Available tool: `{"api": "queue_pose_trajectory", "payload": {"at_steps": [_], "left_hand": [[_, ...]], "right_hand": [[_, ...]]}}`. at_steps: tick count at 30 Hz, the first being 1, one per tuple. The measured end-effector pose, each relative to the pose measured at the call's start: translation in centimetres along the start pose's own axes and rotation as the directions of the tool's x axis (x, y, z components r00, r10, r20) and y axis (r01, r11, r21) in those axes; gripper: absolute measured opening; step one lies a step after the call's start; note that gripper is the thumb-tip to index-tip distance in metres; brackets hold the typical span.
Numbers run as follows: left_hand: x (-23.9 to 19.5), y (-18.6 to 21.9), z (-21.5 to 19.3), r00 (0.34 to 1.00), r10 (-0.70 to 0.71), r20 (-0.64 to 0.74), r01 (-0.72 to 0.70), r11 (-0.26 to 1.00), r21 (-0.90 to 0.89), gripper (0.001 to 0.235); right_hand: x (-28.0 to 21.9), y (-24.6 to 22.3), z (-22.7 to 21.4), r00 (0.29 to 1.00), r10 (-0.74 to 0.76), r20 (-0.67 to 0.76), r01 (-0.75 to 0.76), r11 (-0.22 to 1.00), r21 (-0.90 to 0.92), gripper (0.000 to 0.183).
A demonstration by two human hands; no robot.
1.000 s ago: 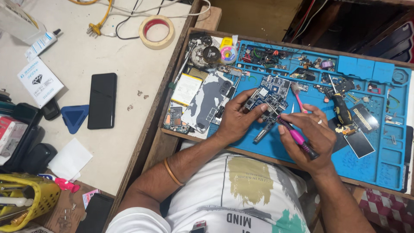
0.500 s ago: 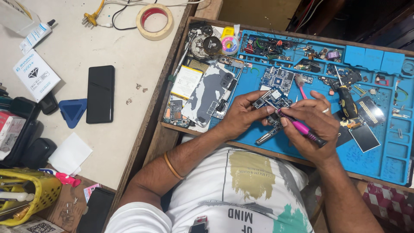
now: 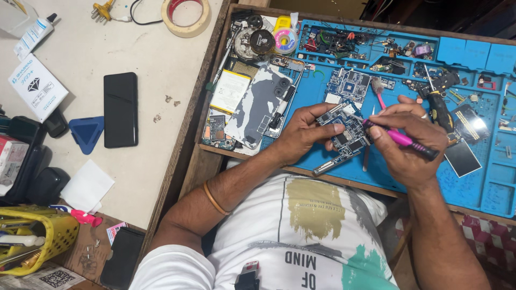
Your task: The person holds a disassembled smartphone motherboard and uses a small brush to clean its surface. The person repeatedly brushes different areas of the board, occasionally flipping it over to access the other side.
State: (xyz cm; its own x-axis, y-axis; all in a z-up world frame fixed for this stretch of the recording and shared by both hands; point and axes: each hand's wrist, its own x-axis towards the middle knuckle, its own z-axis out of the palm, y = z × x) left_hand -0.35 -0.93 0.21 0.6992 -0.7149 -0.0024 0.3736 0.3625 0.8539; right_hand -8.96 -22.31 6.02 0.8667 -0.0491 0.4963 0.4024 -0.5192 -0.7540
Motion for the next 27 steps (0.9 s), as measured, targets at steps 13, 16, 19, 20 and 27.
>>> {"api": "queue_pose_trajectory", "payload": {"at_steps": [13,16,19,20,27], "left_hand": [[0.1,-0.5,0.0,1.000,0.026,0.006,-0.026,0.997,0.070,0.043],[0.1,-0.9,-0.3,0.998,0.057,0.021,-0.058,0.996,0.065,0.043],[0.3,-1.1,-0.5,0.997,0.080,-0.022,-0.080,0.997,0.016,0.041],[0.4,-1.2,-0.5,0.995,0.088,-0.046,-0.089,0.996,-0.014,0.039],[0.4,-1.1,-0.6,0.994,0.080,-0.074,-0.085,0.995,-0.060,0.036]], "right_hand": [[0.5,0.0,-0.5,0.999,-0.003,-0.050,-0.001,0.997,-0.075,0.008],[1.5,0.1,-1.3,0.953,0.231,-0.196,-0.195,0.963,0.188,0.009],[1.3,0.0,-1.1,0.973,0.134,-0.185,-0.104,0.981,0.164,0.012],[1.1,0.0,-1.0,0.988,0.026,-0.149,-0.014,0.997,0.082,0.013],[0.1,0.6,0.2,0.999,-0.041,-0.009,0.041,0.999,0.012,0.011]]}}
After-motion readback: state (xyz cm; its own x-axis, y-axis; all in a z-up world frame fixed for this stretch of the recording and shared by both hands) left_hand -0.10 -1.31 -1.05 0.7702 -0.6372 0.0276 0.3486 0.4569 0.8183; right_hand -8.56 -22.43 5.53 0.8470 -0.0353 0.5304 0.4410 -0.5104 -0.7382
